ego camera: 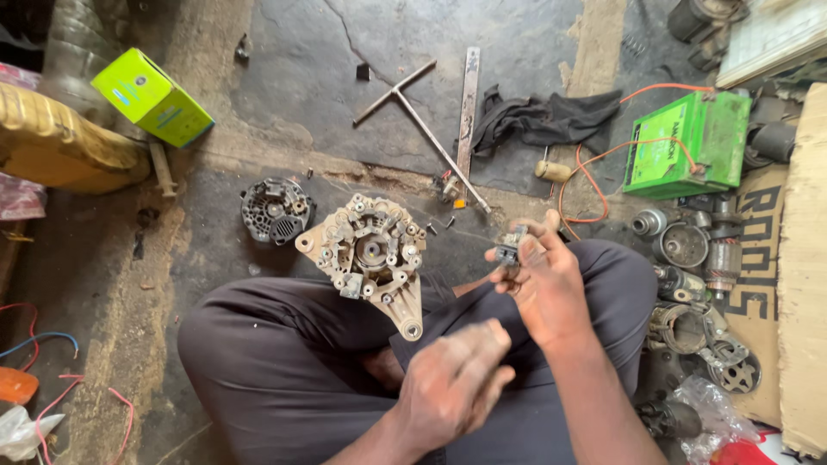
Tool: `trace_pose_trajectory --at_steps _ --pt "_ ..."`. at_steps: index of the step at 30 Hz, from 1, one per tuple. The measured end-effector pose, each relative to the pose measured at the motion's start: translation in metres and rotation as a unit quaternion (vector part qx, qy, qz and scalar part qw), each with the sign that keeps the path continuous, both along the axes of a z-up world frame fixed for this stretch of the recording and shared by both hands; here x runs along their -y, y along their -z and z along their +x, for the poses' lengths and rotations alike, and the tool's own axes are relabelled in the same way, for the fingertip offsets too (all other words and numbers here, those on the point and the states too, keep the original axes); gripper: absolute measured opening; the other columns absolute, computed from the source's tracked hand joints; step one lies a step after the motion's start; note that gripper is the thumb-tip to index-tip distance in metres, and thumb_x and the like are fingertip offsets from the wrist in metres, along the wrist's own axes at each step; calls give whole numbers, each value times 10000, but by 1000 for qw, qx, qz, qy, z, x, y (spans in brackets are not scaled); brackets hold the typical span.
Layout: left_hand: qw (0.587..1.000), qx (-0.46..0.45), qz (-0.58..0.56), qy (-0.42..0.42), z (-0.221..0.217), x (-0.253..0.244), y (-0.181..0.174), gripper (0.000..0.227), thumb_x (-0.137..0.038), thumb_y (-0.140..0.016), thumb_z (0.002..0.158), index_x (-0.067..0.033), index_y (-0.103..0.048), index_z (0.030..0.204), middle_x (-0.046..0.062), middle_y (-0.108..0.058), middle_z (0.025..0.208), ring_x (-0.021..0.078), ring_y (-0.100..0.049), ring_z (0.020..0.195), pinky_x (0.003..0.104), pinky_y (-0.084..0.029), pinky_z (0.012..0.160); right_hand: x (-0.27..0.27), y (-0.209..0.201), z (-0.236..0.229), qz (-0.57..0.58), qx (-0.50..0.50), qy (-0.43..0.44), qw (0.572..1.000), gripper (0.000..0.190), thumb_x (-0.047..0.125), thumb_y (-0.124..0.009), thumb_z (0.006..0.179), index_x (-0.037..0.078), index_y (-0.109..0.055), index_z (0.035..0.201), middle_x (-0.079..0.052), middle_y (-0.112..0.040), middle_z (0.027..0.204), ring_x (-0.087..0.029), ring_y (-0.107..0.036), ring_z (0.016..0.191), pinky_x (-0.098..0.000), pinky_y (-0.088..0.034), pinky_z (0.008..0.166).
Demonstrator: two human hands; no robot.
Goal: The person sits on the floor and uses a screwdriver to remove a small metal component from a larger electrical assembly. They then reattach the component and tighten it back into place.
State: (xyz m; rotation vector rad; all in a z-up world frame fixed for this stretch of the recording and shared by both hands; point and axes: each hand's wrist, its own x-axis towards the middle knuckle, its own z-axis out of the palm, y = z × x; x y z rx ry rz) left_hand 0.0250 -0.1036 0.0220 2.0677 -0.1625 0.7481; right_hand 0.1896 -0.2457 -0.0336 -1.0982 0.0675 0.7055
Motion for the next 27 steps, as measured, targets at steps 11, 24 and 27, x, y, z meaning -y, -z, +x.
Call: trace_pose_trajectory --at_steps 11,24,27 --pt "989 -121 -68 -42 -1 13 25 788 -109 -834 866 143 -403 1476 345 -533 1433 472 -643 1245 445 -555 1039 18 -24 -74 -59 41 2 997 656 33 -748 865 -63 -459 1446 -222 -721 1087 -279 -751 943 -414 -640 825" --pt "977 -188 -94 -43 -5 7 28 740 -150 -812 861 102 -455 1457 296 -581 1388 413 -693 1160 416 -597 877 14 -13 -82 -181 205 7 962 649 -58 -770 847 -97 -480 1426 -206 -733 1074 -196 -736 911 -292 -606 772" --pt "967 -210 -144 -27 -5 7 29 750 -157 -810 864 91 -444 1471 310 -570 1396 431 -689 1141 426 -595 879 15 -10 -83 -189 199 11 961 643 -70 -762 836 -96 -472 1409 -208 -739 1058 -211 -757 915 -308 -635 822"
